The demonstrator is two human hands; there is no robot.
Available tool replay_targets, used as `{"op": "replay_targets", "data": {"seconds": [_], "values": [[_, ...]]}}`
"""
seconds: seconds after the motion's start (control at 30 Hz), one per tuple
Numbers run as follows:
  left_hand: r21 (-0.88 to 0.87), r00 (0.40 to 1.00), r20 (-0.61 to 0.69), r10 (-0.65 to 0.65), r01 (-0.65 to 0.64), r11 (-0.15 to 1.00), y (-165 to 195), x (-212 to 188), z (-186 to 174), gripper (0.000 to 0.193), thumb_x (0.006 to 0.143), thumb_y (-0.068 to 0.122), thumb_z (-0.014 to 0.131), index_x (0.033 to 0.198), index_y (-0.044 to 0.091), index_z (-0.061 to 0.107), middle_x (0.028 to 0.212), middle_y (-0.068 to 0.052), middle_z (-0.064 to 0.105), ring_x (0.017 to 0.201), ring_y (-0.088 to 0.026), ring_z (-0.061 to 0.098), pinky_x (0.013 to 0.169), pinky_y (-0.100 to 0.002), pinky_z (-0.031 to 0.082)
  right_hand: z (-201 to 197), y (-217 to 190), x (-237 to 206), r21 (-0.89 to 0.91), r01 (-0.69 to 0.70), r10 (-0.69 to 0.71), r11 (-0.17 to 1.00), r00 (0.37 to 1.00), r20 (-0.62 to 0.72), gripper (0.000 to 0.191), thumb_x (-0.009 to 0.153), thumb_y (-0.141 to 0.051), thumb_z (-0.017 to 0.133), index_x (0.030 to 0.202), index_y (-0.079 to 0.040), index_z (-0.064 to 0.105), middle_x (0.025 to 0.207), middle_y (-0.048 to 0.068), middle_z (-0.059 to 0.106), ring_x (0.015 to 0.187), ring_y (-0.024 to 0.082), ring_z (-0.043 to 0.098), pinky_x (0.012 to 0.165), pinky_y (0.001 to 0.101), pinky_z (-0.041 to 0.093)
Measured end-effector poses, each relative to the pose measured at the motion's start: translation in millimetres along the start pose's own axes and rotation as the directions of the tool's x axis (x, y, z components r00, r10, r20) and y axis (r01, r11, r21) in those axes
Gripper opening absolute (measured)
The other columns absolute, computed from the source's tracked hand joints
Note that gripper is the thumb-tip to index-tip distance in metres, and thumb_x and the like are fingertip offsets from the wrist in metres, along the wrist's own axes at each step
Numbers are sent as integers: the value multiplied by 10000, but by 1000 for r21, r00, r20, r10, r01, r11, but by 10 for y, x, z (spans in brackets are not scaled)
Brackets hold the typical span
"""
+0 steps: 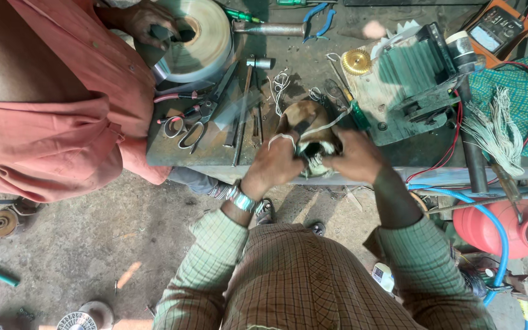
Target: The person winds white wire around a cylindrical metal core using both hands. They repeatedly adjust the wire, pull it taut, and use a screwdriver to press the windings into place. The person works at a cluttered workbench with tools and equipment visible.
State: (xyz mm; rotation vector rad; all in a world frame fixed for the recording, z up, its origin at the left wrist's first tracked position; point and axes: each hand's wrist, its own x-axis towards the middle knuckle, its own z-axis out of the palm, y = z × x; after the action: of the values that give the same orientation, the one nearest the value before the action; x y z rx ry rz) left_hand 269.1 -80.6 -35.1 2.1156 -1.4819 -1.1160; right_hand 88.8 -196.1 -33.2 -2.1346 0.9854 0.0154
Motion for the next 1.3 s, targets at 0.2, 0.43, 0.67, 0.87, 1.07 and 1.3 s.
{"op": "replay_targets", "data": {"seconds": [0.2,0.43,0.67,0.87,1.07,1.3], "values": [[127,998,59,-26,18,992,103,318,-287,466,932,451,601,1102,40,739,870,-77,736,805,-210,742,766,-402,602,-273,-100,313,105,-112,105,988,991,78,293,783,-171,720,1006,19,714,738,196,692,629,262,671,583,423,534],[104,1000,-3,-16,16,994,137,550,-292,471,913,450,606,1100,20,644,993,-148,696,966,-265,704,885,-459,554,-347,-65,388,311,-90,74,946,995,63,445,814,-237,706,1188,-1,655,807,83,673,669,207,695,535,357,622],[62,999,-49,-12,15,998,55,613,-342,397,916,392,605,1040,18,645,937,-117,643,896,-201,642,769,-421,555,-135,195,-15,95,489,-358,867,744,-564,302,1054,-203,691,1255,16,637,1072,170,729,886,202,760,717,325,605],[-6,994,20,-112,112,994,46,603,-332,405,921,388,569,1056,10,626,862,-119,661,824,-215,688,776,-422,579,503,196,-325,-37,416,-380,909,788,-485,250,903,-164,802,1110,-38,742,869,89,745,725,148,716,644,286,609],[31,998,-48,-42,43,999,152,558,-308,396,884,358,598,1079,16,642,886,-111,651,872,-228,685,792,-448,561,660,144,-172,-197,371,-418,908,747,-517,215,905,-171,801,1060,-27,760,900,109,754,737,185,717,658,321,585],[-3,994,-104,18,-18,1000,119,512,-355,396,850,326,635,1062,-7,665,929,-185,704,912,-260,706,860,-454,542,684,302,-234,155,459,-270,875,727,-632,139,996,-140,725,1068,-24,747,985,123,772,819,167,765,668,282,616]]}}
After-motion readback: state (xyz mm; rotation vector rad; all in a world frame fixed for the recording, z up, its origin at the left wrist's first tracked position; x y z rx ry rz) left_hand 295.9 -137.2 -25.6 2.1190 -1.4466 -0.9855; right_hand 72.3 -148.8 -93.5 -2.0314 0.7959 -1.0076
